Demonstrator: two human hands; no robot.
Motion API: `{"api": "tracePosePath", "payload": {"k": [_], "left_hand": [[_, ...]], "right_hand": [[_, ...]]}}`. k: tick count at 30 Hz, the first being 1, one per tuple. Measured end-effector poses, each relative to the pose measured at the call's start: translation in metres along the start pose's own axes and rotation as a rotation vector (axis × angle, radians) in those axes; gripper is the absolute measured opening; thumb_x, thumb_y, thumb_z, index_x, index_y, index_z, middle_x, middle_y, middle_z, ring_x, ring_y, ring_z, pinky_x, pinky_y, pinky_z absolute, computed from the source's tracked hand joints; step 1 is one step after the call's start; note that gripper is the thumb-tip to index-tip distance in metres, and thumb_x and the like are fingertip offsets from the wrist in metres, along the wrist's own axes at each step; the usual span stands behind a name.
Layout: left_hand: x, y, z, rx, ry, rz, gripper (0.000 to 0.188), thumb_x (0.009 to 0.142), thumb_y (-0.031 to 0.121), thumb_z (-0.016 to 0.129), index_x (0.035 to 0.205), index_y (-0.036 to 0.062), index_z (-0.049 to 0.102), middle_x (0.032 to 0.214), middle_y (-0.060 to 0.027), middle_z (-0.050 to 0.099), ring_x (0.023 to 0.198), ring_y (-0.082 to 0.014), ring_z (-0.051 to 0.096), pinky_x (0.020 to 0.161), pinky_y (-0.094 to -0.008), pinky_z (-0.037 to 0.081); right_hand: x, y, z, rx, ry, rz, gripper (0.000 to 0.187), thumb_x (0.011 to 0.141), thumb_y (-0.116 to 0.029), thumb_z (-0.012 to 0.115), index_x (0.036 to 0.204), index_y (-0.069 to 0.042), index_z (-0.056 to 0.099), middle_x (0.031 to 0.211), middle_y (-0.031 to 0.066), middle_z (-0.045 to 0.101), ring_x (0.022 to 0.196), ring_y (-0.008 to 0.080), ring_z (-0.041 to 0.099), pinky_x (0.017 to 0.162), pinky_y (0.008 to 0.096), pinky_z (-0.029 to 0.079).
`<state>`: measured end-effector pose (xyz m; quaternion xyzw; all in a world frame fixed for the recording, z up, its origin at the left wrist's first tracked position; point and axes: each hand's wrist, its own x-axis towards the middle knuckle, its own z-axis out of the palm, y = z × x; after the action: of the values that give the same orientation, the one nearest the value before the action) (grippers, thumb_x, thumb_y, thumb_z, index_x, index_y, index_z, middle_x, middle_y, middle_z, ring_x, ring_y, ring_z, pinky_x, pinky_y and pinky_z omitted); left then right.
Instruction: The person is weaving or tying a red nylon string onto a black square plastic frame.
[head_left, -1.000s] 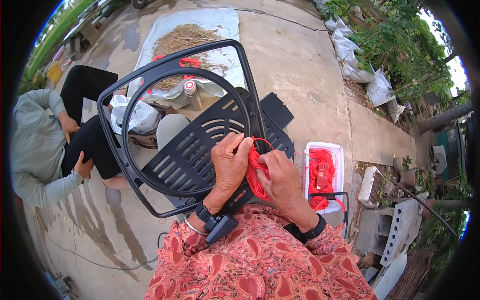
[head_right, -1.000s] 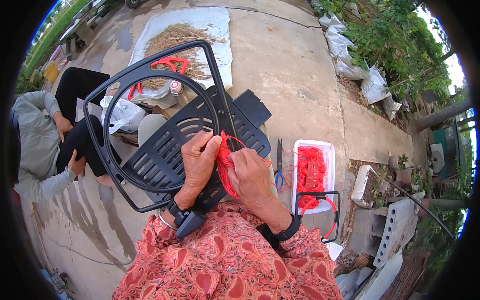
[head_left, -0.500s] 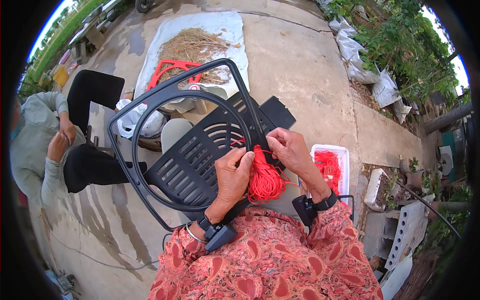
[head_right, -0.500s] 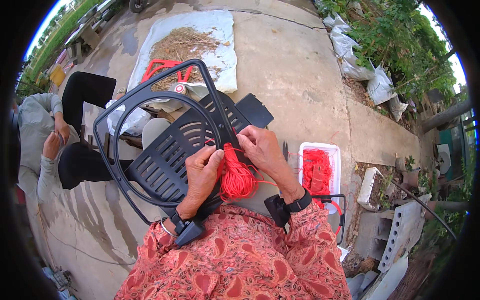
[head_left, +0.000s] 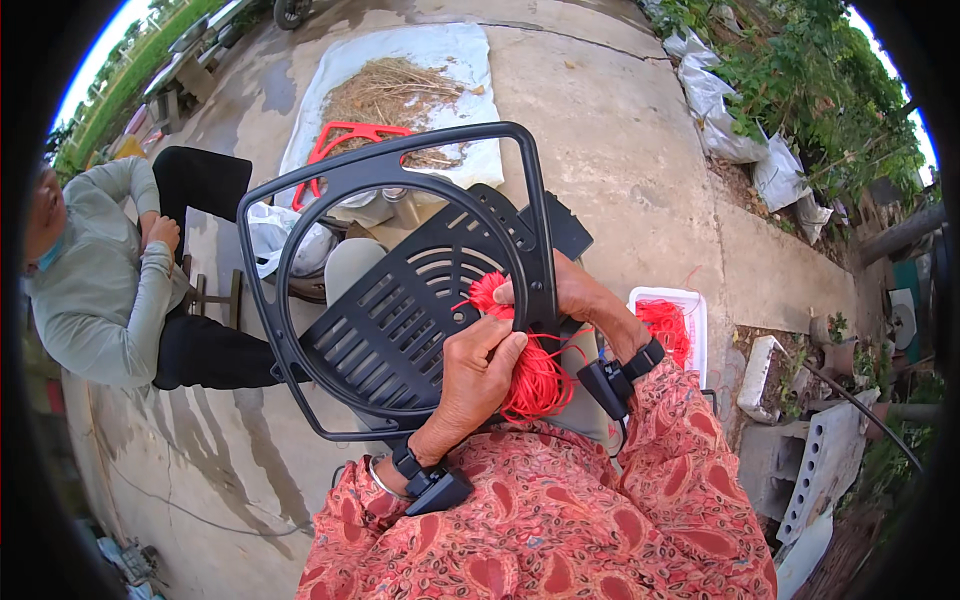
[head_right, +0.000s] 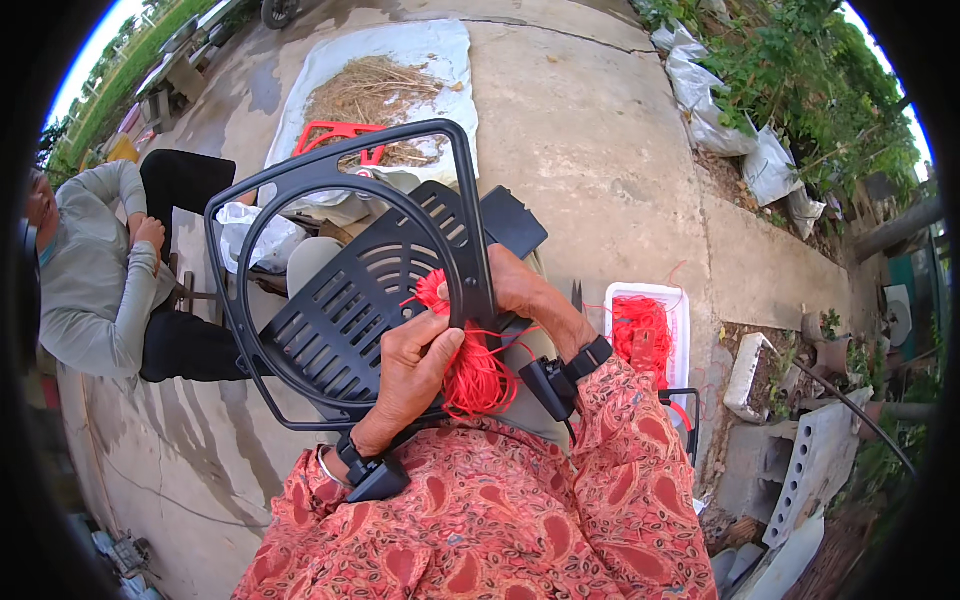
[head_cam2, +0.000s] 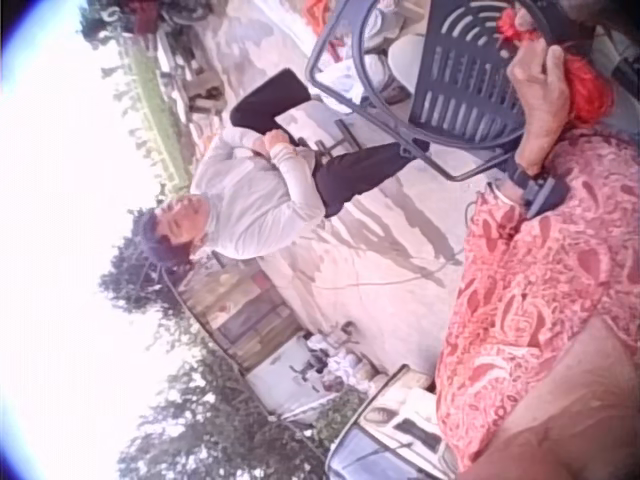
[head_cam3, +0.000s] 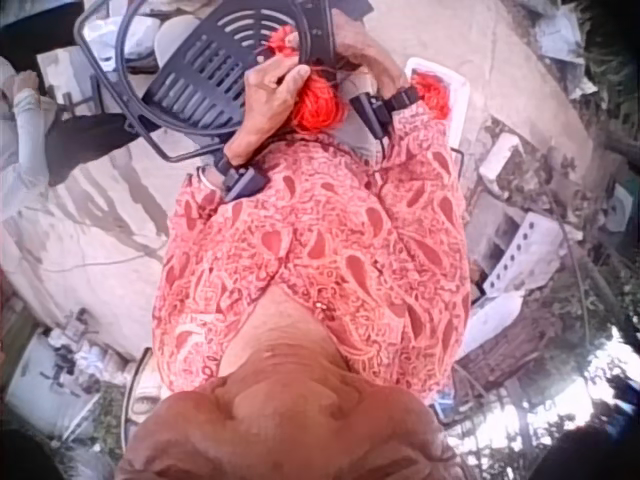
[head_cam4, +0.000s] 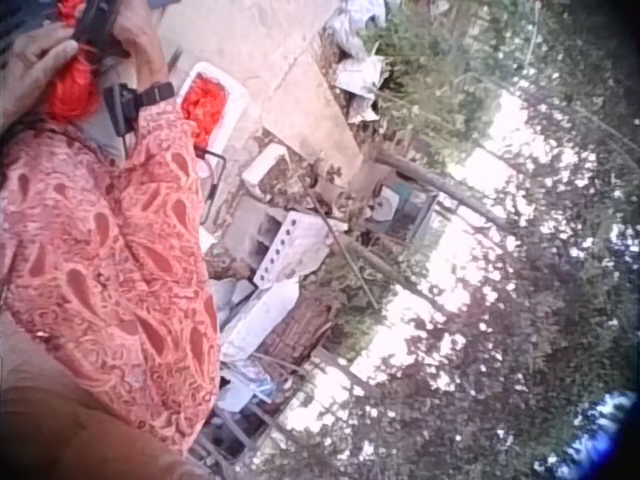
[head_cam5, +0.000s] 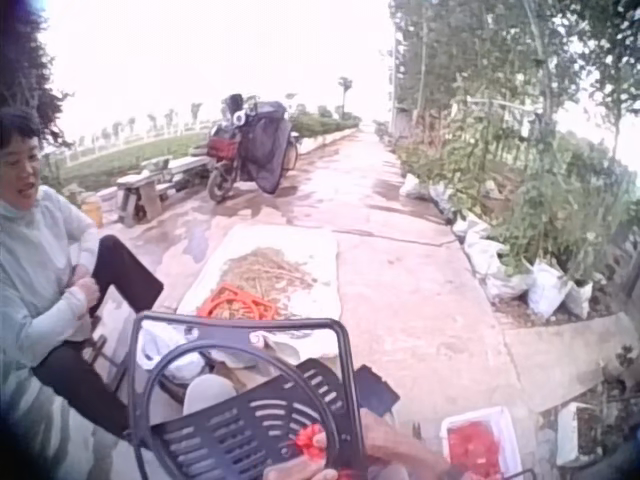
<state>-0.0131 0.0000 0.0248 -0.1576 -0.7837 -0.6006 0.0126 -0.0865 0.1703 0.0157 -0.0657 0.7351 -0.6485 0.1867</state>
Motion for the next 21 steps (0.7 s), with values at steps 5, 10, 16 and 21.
{"api": "tracePosePath", "payload": {"k": [5,10,16,21], "left_hand": [[-0.004,-0.006,0.0,-0.06,-0.19,0.014,0.011,0.086,0.005,0.063,0.091,-0.0048,0.065,0.071,-0.0132,0.058,0.062,-0.023,0.056,0.059,-0.0314,0.044],[-0.004,-0.009,-0.006,-0.178,-0.2,-0.084,0.013,0.089,0.008,0.063,0.094,-0.0044,0.066,0.071,-0.0074,0.06,0.064,-0.0129,0.056,0.059,-0.0283,0.045],[0.0,-0.012,-0.008,-0.323,-0.228,-0.329,0.015,0.092,0.01,0.062,0.089,-0.0037,0.067,0.069,-0.0015,0.061,0.058,-0.006,0.055,0.048,-0.0235,0.046],[-0.002,-0.016,-0.004,-0.422,-0.243,-0.365,0.017,0.093,0.011,0.061,0.084,-0.0033,0.066,0.069,-0.0004,0.06,0.059,-0.0057,0.057,0.046,-0.0231,0.05]], "right_hand": [[0.017,0.003,-0.005,0.09,-0.143,0.248,0.021,0.08,-0.023,0.074,0.074,-0.004,0.067,0.059,-0.0006,0.059,0.051,0.0067,0.051,0.046,0.0235,0.039],[0.032,-0.011,-0.006,0.026,-0.125,0.211,0.018,0.078,-0.018,0.071,0.072,-0.001,0.067,0.062,0.0051,0.062,0.051,0.0102,0.054,0.045,0.025,0.041],[0.046,0.006,-0.02,0.335,0.085,0.07,0.021,0.093,-0.016,0.057,0.103,0.002,0.062,0.073,0.006,0.067,0.056,0.0085,0.06,0.048,0.0204,0.045],[0.017,-0.014,-0.032,-0.215,0.541,-0.148,0.016,0.091,-0.011,0.055,0.094,0.001,0.064,0.071,0.0025,0.067,0.062,0.0092,0.062,0.054,0.0229,0.049]]}}
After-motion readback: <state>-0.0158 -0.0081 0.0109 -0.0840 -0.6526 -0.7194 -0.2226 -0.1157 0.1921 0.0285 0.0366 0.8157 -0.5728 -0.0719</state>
